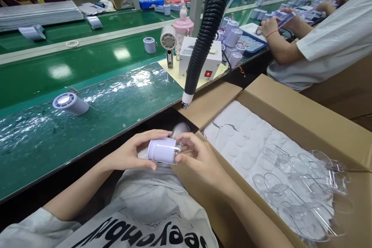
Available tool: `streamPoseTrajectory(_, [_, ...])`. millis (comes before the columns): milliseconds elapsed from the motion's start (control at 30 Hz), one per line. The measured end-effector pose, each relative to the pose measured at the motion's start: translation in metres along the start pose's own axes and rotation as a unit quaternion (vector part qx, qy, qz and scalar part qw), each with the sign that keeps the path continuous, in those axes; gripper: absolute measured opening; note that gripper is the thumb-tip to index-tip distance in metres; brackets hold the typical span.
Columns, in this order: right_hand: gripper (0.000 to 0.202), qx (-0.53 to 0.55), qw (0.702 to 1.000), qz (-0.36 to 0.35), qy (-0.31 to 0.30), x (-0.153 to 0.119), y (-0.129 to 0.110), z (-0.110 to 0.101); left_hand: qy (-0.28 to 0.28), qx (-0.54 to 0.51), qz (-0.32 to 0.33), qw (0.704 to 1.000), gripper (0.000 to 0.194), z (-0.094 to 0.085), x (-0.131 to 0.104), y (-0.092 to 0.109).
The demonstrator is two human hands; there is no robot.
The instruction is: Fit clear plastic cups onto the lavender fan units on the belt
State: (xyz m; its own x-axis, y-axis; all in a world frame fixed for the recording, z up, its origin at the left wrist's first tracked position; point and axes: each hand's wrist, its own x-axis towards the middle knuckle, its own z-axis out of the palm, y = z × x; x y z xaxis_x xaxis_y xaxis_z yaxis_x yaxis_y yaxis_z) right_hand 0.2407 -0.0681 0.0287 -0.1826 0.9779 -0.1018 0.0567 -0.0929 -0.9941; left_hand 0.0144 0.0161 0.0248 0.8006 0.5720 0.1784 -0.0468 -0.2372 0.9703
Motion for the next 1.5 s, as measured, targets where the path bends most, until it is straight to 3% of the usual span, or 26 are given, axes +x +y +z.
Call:
streamPoseTrajectory(333, [0.045,0.099,0.991,0.091,-0.015,0.003,0.002,0.009,-0.007,0.029,0.046,0.999,0.082,0.0,-0.004,-0.001])
streamPoseTrajectory(600, [0.05,0.19,0.965,0.179,-0.029,0.006,0.004,0.019,-0.009,0.022,0.051,0.998,0.082,0.002,-0.007,-0.002])
streamPoseTrajectory(733, [0.049,0.225,0.938,0.261,-0.043,0.009,-0.002,0.022,-0.012,0.028,0.056,0.998,0.082,0.002,-0.009,-0.003])
streamPoseTrajectory(900, [0.072,0.27,0.888,0.37,-0.052,0.011,-0.01,0.023,-0.012,0.043,0.033,0.998,0.074,0.003,-0.011,-0.002])
streamPoseTrajectory(1000, [0.081,0.282,0.874,0.39,-0.074,0.01,-0.008,0.024,-0.011,0.032,0.003,0.999,0.065,0.006,-0.013,0.002])
streamPoseTrajectory(1067, [0.081,0.265,0.886,0.37,-0.086,0.009,-0.002,0.024,-0.007,0.036,-0.025,0.999,0.062,0.008,-0.014,0.007])
streamPoseTrajectory(1167, [0.066,0.196,0.938,0.276,-0.079,0.002,0.01,0.024,0.002,0.027,-0.074,0.997,0.057,0.011,-0.016,0.014])
streamPoseTrajectory(1267, [0.023,0.059,0.995,0.074,-0.023,-0.005,0.019,0.02,0.021,0.003,-0.106,0.994,0.054,0.012,-0.018,0.016])
streamPoseTrajectory(1300, [0.026,-0.007,1.0,-0.015,-0.006,-0.007,0.02,0.019,0.025,-0.004,-0.113,0.993,0.054,0.012,-0.019,0.016])
streamPoseTrajectory(1400, [0.056,-0.191,0.948,-0.254,-0.01,-0.009,0.02,0.013,0.023,-0.017,-0.134,0.991,0.055,0.012,-0.019,0.014])
streamPoseTrajectory(1467, [0.056,-0.23,0.929,-0.287,-0.031,-0.008,0.018,0.011,0.017,-0.029,-0.137,0.99,0.062,0.011,-0.019,0.012])
streamPoseTrajectory(1500, [0.053,-0.214,0.942,-0.257,-0.036,-0.008,0.017,0.01,0.013,-0.034,-0.132,0.991,0.068,0.01,-0.018,0.011])
